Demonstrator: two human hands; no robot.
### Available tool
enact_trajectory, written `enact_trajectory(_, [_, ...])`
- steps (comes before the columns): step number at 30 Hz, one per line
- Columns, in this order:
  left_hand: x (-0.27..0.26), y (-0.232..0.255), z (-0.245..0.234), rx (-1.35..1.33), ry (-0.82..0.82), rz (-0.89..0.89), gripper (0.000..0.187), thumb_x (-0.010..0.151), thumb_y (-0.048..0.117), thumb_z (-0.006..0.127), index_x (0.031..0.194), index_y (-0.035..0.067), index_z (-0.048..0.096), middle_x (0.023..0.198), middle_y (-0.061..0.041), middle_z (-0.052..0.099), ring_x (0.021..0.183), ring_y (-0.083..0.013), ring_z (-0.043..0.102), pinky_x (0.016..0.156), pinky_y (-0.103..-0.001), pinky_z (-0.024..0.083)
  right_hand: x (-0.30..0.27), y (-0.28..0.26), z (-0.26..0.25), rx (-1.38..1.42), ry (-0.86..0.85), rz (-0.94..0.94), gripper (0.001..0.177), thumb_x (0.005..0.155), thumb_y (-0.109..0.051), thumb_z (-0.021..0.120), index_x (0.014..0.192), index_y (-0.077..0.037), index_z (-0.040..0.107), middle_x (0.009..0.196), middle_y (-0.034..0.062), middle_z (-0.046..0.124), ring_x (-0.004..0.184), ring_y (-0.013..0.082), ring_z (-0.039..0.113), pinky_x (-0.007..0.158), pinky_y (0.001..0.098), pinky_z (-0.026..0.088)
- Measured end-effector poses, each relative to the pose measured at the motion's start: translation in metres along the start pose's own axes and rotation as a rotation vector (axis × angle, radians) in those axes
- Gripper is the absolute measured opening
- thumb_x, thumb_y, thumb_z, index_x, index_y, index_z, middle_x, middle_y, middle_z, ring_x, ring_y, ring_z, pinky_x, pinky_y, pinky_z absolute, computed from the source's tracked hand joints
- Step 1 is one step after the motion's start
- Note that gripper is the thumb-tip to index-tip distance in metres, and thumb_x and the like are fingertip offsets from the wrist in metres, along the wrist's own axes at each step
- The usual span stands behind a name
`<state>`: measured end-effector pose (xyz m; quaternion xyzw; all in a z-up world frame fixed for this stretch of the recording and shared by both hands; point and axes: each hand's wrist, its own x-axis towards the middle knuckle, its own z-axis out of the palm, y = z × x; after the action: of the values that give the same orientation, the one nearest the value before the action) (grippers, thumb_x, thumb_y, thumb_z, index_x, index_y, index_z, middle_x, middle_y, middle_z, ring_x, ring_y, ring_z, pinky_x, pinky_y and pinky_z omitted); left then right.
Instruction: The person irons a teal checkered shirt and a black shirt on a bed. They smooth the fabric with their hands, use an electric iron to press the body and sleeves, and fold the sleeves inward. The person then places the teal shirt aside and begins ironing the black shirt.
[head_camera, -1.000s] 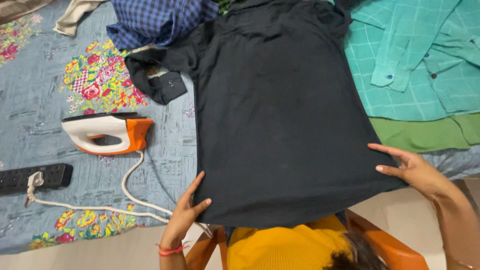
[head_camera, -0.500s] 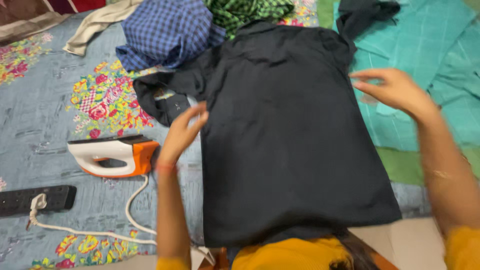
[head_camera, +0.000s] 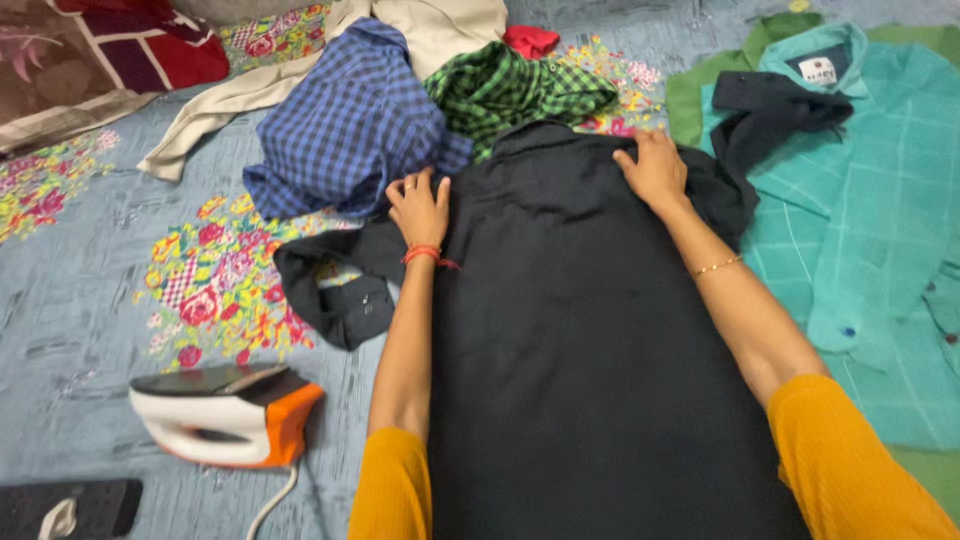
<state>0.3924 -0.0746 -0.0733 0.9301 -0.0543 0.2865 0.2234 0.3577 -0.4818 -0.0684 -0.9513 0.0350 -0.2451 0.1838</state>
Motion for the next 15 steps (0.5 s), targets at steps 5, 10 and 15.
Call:
enact_trajectory(5, [0.006,-0.005,-0.004,0.157,-0.014,0.026,0.03,0.106,0.039,0.055,0.104,0.011,0.063,0.108,-0.005,0.068,0.112,-0.0328,0.055,0.084,-0.064,0.044,0.002,-0.016,-0.008,-0.061,0.098,-0.037,0.017,0.098,-0.013,0.072,0.107,-0.004,0.06,0.109,0.0137,0.063,0.109,0.0362,0.061,0.084,0.0491,0.052])
enact_trajectory(10, [0.022,-0.018,0.0,0.271,-0.014,0.13,0.038,0.107,0.048,0.053,0.101,0.011,0.062,0.096,-0.004,0.07,0.101,-0.0294,0.061,0.084,-0.065,0.046,0.01,-0.016,-0.001,-0.152,0.198,-0.149,0.02,0.096,-0.01,0.073,0.108,-0.004,0.057,0.106,0.0143,0.059,0.103,0.0355,0.059,0.083,0.0465,0.051])
enact_trajectory(15, [0.031,-0.029,-0.004,0.2,-0.183,0.103,0.047,0.104,0.054,0.052,0.092,0.01,0.065,0.093,-0.008,0.072,0.103,-0.0301,0.063,0.087,-0.071,0.043,0.01,-0.012,0.006,-0.158,0.154,-0.107,0.025,0.094,-0.011,0.075,0.11,-0.004,0.057,0.11,0.0154,0.057,0.107,0.0364,0.057,0.084,0.0481,0.05])
